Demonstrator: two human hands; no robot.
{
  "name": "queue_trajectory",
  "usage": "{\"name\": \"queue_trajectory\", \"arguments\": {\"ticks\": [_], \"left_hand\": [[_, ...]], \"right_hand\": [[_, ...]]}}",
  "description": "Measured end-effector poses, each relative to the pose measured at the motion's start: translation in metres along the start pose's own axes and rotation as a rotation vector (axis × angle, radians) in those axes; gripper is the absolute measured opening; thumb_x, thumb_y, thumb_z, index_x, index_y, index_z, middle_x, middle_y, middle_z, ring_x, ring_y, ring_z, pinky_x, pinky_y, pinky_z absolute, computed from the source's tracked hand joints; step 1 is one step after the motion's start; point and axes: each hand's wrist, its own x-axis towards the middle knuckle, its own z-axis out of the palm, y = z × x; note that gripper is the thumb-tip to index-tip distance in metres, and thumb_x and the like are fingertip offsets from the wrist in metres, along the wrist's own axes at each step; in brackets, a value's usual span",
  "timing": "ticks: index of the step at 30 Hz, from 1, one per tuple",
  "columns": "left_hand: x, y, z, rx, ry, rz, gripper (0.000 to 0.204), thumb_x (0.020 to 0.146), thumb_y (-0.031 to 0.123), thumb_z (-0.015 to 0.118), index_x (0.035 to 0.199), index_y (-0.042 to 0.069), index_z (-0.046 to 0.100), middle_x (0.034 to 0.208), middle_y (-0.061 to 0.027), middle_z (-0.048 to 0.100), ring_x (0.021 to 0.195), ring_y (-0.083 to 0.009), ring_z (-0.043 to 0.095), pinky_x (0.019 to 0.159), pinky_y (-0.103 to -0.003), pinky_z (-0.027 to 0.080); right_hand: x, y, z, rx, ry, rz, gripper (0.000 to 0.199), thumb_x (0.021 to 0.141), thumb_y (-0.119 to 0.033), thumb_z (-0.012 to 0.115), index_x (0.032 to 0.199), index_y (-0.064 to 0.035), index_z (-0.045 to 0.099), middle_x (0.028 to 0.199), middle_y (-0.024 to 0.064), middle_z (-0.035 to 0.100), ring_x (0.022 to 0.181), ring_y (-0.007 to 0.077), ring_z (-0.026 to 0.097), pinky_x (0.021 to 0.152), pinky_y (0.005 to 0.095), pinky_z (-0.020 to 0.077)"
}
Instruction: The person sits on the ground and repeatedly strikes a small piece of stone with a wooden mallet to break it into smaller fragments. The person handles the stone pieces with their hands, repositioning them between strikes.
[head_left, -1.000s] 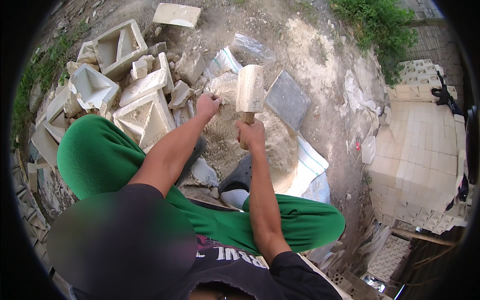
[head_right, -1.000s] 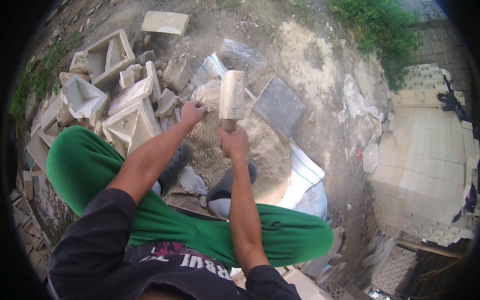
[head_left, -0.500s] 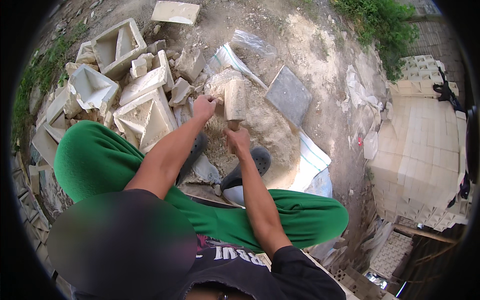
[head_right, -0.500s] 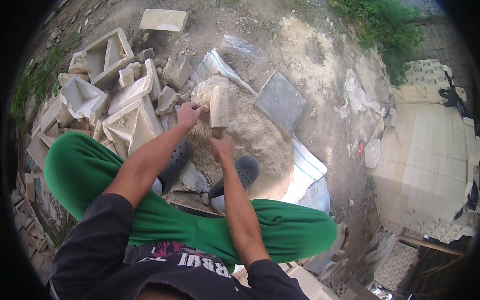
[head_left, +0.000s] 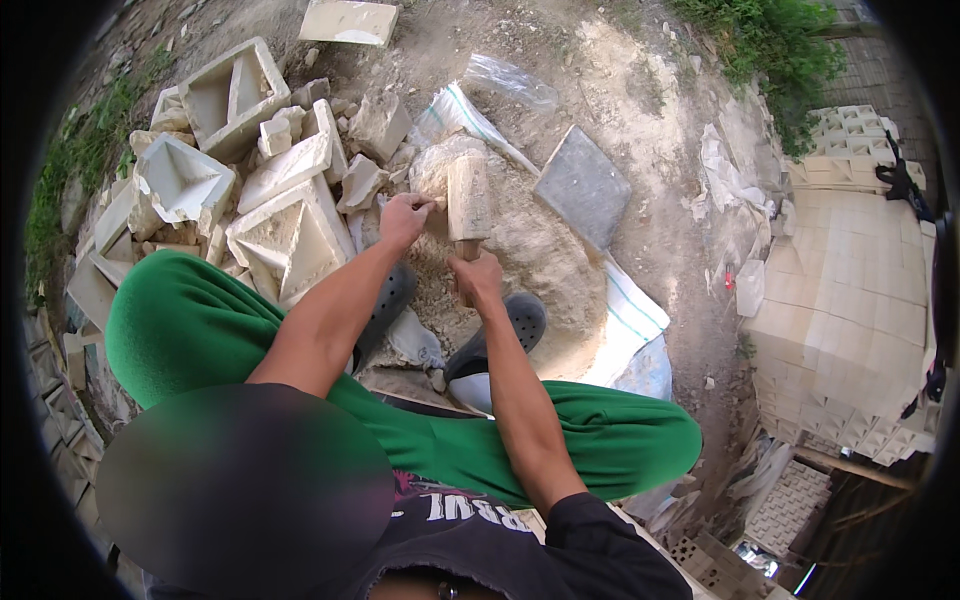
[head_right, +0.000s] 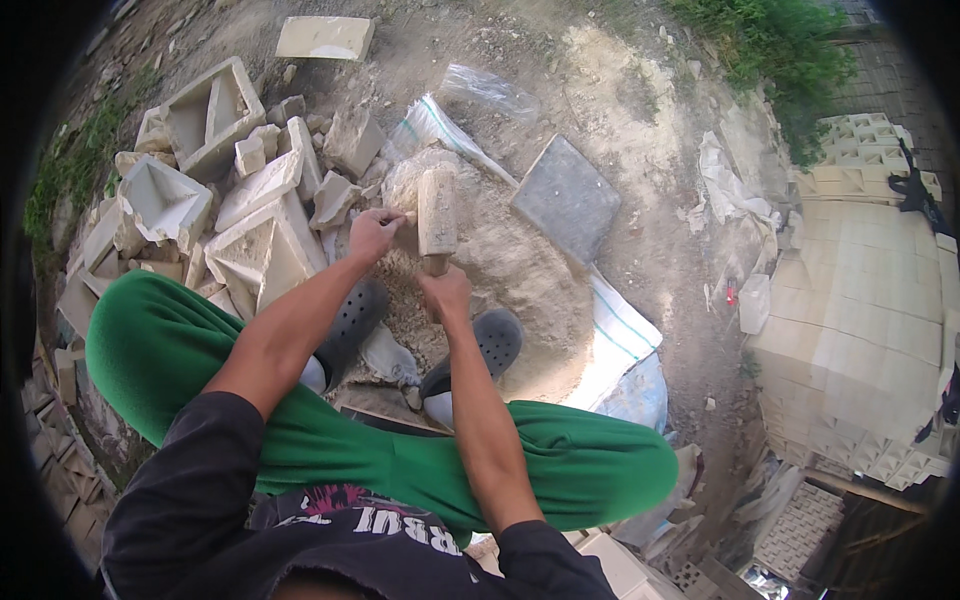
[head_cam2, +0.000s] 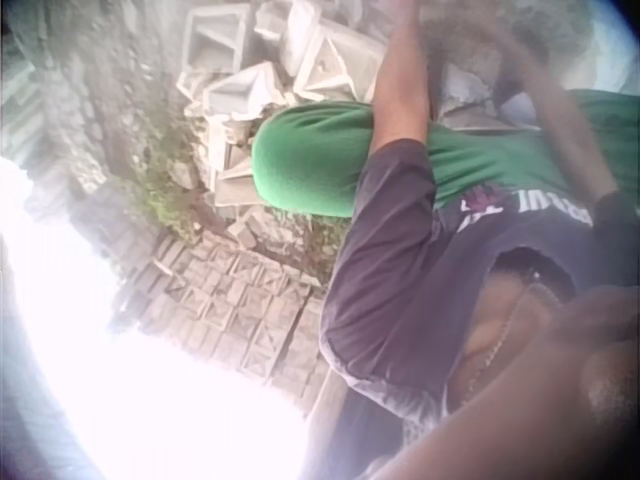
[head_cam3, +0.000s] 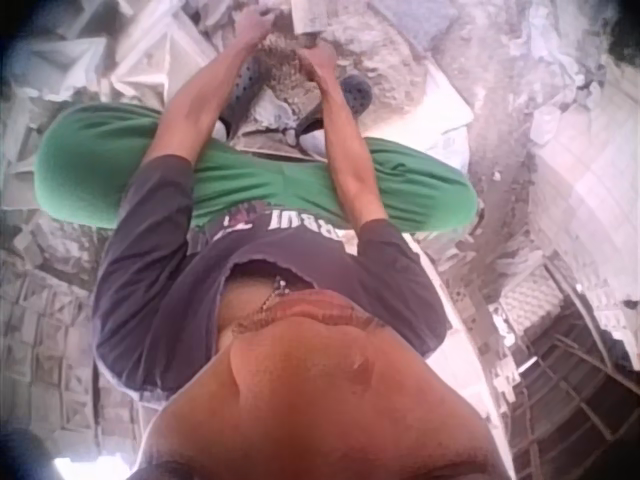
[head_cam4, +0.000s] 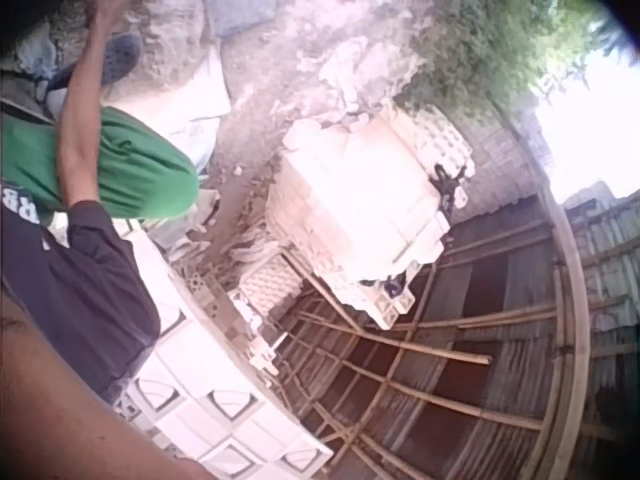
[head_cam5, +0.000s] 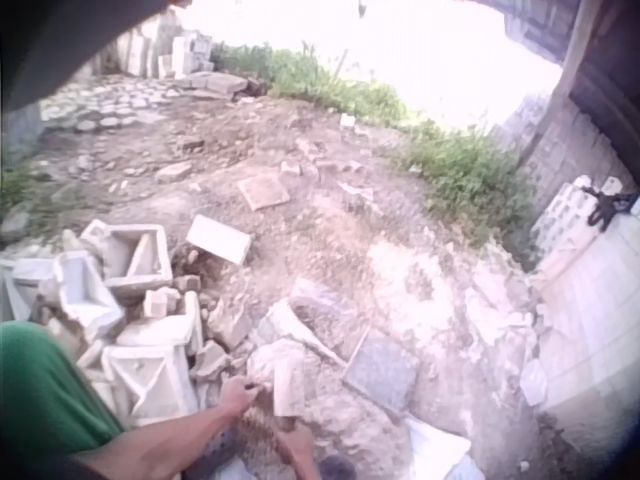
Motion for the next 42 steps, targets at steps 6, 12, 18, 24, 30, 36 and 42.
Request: {"name": "queue_trajectory", "arguments": {"ticks": [6, 12, 18, 24, 30, 36, 42], "left_hand": [[-0.009, 0.008, 0.002, -0.054, 0.0, -0.059, 0.024, 0.087, 0.026, 0.072, 0.1, 0.007, 0.077, 0.086, -0.0131, 0.075, 0.076, -0.023, 0.072, 0.074, -0.034, 0.055], [-0.005, 0.016, 0.007, -0.074, -0.01, -0.045, 0.025, 0.087, 0.027, 0.073, 0.102, 0.007, 0.077, 0.087, -0.0136, 0.076, 0.08, -0.0216, 0.073, 0.077, -0.034, 0.055], [0.001, -0.001, 0.009, -0.077, -0.001, -0.101, 0.025, 0.086, 0.028, 0.074, 0.101, 0.008, 0.078, 0.088, -0.0125, 0.076, 0.079, -0.0203, 0.073, 0.076, -0.033, 0.055], [-0.01, 0.014, 0.009, -0.073, 0.02, -0.161, 0.026, 0.085, 0.03, 0.075, 0.099, 0.009, 0.079, 0.088, -0.0114, 0.076, 0.078, -0.0208, 0.073, 0.076, -0.033, 0.055], [0.001, 0.007, 0.018, -0.083, -0.016, -0.189, 0.026, 0.085, 0.03, 0.074, 0.101, 0.011, 0.079, 0.089, -0.0121, 0.076, 0.08, -0.0219, 0.073, 0.077, -0.034, 0.055], [0.0, 0.009, 0.016, -0.06, -0.004, -0.247, 0.027, 0.085, 0.032, 0.075, 0.103, 0.012, 0.078, 0.09, -0.0124, 0.076, 0.083, -0.0232, 0.072, 0.079, -0.035, 0.055], [0.0, 0.007, 0.021, -0.091, 0.001, -0.285, 0.028, 0.086, 0.033, 0.074, 0.105, 0.012, 0.078, 0.089, -0.0126, 0.076, 0.082, -0.0232, 0.072, 0.078, -0.035, 0.055]], "right_hand": [[0.015, -0.02, -0.011, 0.069, 0.171, -0.113, 0.04, 0.07, -0.034, 0.073, 0.086, 0.0023, 0.071, 0.077, 0.0222, 0.07, 0.077, 0.0397, 0.071, 0.072, 0.0461, 0.0543], [0.021, 0.019, 0.022, -0.035, 0.157, -0.128, 0.032, 0.074, -0.029, 0.071, 0.082, 0.0013, 0.072, 0.065, 0.0133, 0.07, 0.058, 0.0251, 0.071, 0.059, 0.038, 0.0552], [0.016, -0.018, -0.012, -0.129, 0.028, 0.035, 0.038, 0.073, -0.034, 0.072, 0.084, 0.0023, 0.072, 0.067, 0.0154, 0.07, 0.065, 0.027, 0.073, 0.066, 0.039, 0.0564], [0.011, -0.037, -0.014, -0.055, 0.221, -0.136, 0.039, 0.072, -0.035, 0.072, 0.091, -0.0004, 0.073, 0.085, 0.0257, 0.071, 0.084, 0.0432, 0.07, 0.077, 0.0476, 0.0539], [0.025, 0.026, 0.017, 0.002, -0.013, 0.009, 0.032, 0.076, -0.03, 0.071, 0.081, 0.0017, 0.071, 0.064, 0.0143, 0.069, 0.057, 0.0234, 0.071, 0.059, 0.037, 0.0556], [0.02, -0.014, -0.005, -0.022, 0.187, -0.163, 0.029, 0.075, -0.029, 0.07, 0.075, 0.0, 0.072, 0.058, 0.0116, 0.067, 0.055, 0.0225, 0.069, 0.059, 0.037, 0.0545], [0.019, -0.004, 0.017, 0.046, 0.301, -0.247, 0.03, 0.074, -0.029, 0.07, 0.075, 0.0009, 0.071, 0.059, 0.0129, 0.067, 0.055, 0.0251, 0.069, 0.061, 0.0388, 0.0545]]}}
